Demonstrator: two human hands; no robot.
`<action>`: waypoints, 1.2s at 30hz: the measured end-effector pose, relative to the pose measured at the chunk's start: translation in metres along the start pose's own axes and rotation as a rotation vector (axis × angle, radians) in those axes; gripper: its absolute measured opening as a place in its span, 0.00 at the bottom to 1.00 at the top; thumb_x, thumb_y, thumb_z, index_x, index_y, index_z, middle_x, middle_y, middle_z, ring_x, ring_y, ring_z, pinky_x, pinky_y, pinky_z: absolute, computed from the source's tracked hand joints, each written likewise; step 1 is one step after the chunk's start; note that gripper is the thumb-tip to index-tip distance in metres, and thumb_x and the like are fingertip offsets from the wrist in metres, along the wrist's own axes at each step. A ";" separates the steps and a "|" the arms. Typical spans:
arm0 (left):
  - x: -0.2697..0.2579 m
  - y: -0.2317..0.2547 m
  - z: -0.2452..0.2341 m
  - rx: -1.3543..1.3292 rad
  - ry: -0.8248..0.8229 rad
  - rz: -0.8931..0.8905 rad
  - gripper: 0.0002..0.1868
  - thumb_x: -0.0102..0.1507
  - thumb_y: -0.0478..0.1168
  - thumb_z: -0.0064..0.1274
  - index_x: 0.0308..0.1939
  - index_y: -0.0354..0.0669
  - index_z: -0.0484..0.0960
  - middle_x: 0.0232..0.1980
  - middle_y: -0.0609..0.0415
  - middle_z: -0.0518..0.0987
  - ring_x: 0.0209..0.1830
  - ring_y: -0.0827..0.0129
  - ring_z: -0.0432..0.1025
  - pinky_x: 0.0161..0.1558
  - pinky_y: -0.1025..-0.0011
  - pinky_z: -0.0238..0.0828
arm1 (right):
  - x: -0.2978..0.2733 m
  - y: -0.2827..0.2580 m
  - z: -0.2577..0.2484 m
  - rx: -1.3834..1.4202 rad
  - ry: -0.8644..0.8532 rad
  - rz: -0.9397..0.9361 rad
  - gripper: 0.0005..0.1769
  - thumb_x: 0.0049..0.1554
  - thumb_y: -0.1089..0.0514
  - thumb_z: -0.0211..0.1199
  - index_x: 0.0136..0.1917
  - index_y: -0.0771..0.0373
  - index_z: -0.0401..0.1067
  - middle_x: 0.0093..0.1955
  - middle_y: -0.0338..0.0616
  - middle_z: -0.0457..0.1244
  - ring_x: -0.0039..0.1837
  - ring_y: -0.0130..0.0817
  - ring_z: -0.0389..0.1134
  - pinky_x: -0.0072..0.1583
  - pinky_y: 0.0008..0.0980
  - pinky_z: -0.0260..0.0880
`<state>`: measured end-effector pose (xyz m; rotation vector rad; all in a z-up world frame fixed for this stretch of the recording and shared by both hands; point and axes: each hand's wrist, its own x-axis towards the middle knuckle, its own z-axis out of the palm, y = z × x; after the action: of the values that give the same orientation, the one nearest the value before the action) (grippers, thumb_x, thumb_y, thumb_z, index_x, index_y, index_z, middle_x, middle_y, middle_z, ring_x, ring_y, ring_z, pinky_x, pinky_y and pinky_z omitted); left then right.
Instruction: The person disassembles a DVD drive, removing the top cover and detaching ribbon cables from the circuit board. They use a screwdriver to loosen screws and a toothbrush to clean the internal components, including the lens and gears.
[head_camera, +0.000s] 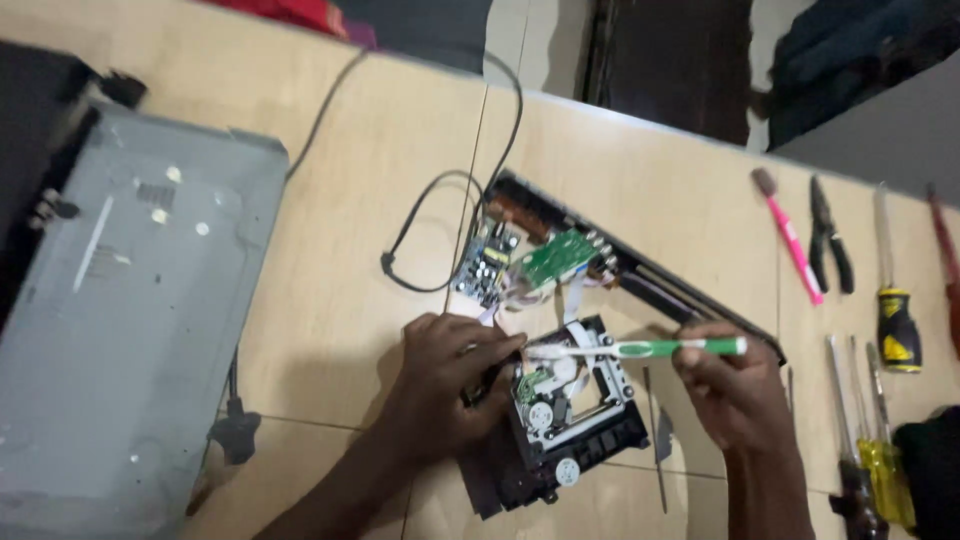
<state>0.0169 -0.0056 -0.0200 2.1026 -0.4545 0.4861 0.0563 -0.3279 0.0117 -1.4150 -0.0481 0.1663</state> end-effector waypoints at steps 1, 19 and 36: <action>-0.001 0.005 -0.003 -0.008 -0.010 -0.017 0.14 0.64 0.46 0.57 0.54 0.56 0.85 0.49 0.61 0.83 0.51 0.62 0.74 0.55 0.56 0.57 | 0.002 -0.001 0.005 -0.001 0.005 0.021 0.05 0.54 0.64 0.67 0.46 0.63 0.75 0.29 0.34 0.57 0.33 0.24 0.57 0.78 0.58 0.61; 0.008 0.013 -0.008 -0.006 -0.012 -0.043 0.16 0.60 0.37 0.60 0.52 0.48 0.86 0.53 0.59 0.84 0.55 0.62 0.75 0.57 0.57 0.57 | 0.032 -0.017 0.072 -0.373 0.350 0.394 0.12 0.65 0.56 0.60 0.41 0.62 0.68 0.31 0.43 0.62 0.30 0.29 0.58 0.34 0.28 0.54; 0.007 0.012 -0.007 0.011 -0.004 -0.030 0.15 0.60 0.37 0.57 0.50 0.46 0.86 0.47 0.60 0.83 0.51 0.63 0.73 0.56 0.58 0.56 | 0.032 -0.008 0.071 -0.262 0.306 0.264 0.06 0.65 0.58 0.59 0.48 0.61 0.66 0.34 0.37 0.53 0.34 0.28 0.56 0.37 0.28 0.52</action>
<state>0.0160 -0.0076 -0.0043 2.1187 -0.4225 0.4677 0.0795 -0.2550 0.0290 -1.6925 0.3831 0.1630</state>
